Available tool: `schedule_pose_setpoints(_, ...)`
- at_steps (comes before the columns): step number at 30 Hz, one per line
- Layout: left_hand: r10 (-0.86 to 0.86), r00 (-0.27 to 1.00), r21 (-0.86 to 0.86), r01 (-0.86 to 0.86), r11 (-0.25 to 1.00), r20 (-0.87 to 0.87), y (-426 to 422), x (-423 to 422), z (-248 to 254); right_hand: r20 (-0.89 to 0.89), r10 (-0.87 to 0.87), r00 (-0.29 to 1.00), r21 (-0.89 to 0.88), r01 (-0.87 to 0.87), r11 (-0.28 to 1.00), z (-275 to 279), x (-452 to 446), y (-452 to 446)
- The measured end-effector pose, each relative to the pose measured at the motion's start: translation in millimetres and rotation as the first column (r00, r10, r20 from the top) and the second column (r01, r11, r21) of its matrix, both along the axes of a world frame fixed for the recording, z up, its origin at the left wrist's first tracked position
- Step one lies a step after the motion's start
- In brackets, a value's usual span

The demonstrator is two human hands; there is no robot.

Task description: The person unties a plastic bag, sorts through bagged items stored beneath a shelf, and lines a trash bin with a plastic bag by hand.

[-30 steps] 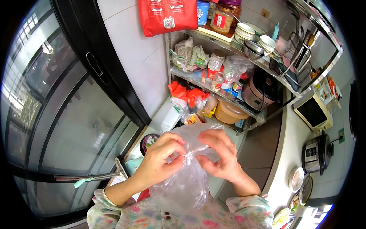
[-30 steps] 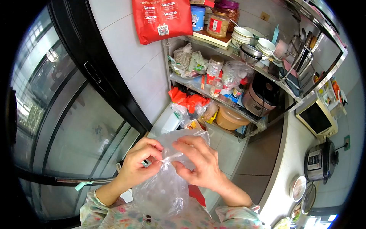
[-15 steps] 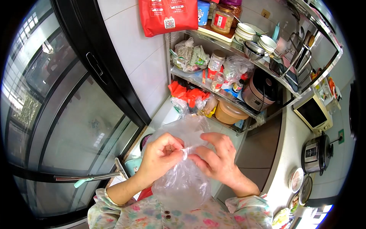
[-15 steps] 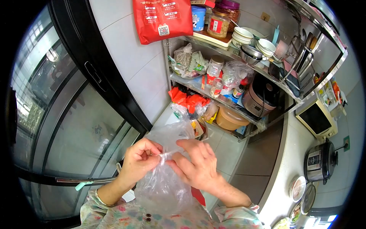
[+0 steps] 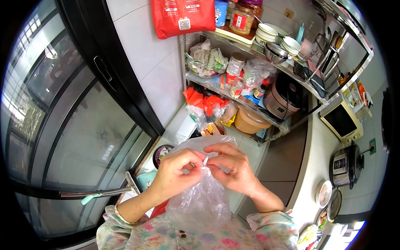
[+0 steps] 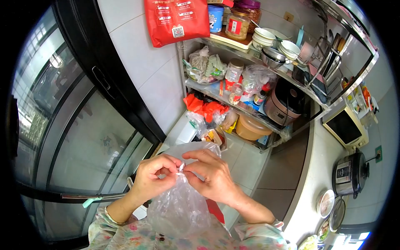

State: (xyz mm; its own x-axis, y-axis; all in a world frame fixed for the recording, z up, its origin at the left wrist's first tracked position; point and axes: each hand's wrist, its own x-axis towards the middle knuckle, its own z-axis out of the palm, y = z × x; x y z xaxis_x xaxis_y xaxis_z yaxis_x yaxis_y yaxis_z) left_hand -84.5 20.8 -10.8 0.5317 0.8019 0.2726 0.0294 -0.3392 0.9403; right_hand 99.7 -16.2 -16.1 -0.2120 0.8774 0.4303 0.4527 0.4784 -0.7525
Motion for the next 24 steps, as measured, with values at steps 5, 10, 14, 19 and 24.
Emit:
schedule_pose_setpoints(5, -0.006, 1.0, 0.102, 0.007, 0.995, -0.006, -3, 0, 1, -0.061, -0.054, 0.997, 0.013, 0.055, 0.998, 2, -7, -2)
schedule_pose_setpoints(10, -0.002, 1.0, 0.192, 0.007, 0.981, -0.025, -4, 0, -2, -0.072, -0.128, 0.989, 0.09, 0.135, 0.987, -2, -11, 0)
schedule_pose_setpoints(14, 0.076, 0.996, 0.059, -0.073, 0.996, -0.037, 0, -9, -4, -0.109, -0.246, 0.963, 0.125, 0.259, 0.958, -4, -6, -3)
schedule_pose_setpoints(19, 0.117, 0.992, 0.078, -0.113, 0.991, -0.051, 0, -6, 2, -0.13, -0.262, 0.956, 0.18, 0.282, 0.942, -8, -6, -2)
schedule_pose_setpoints(24, 0.201, 0.969, 0.425, -0.122, 0.897, -0.146, -4, 4, 16, -0.04, -0.239, 0.97, 0.293, 0.24, 0.925, -5, -9, -4)
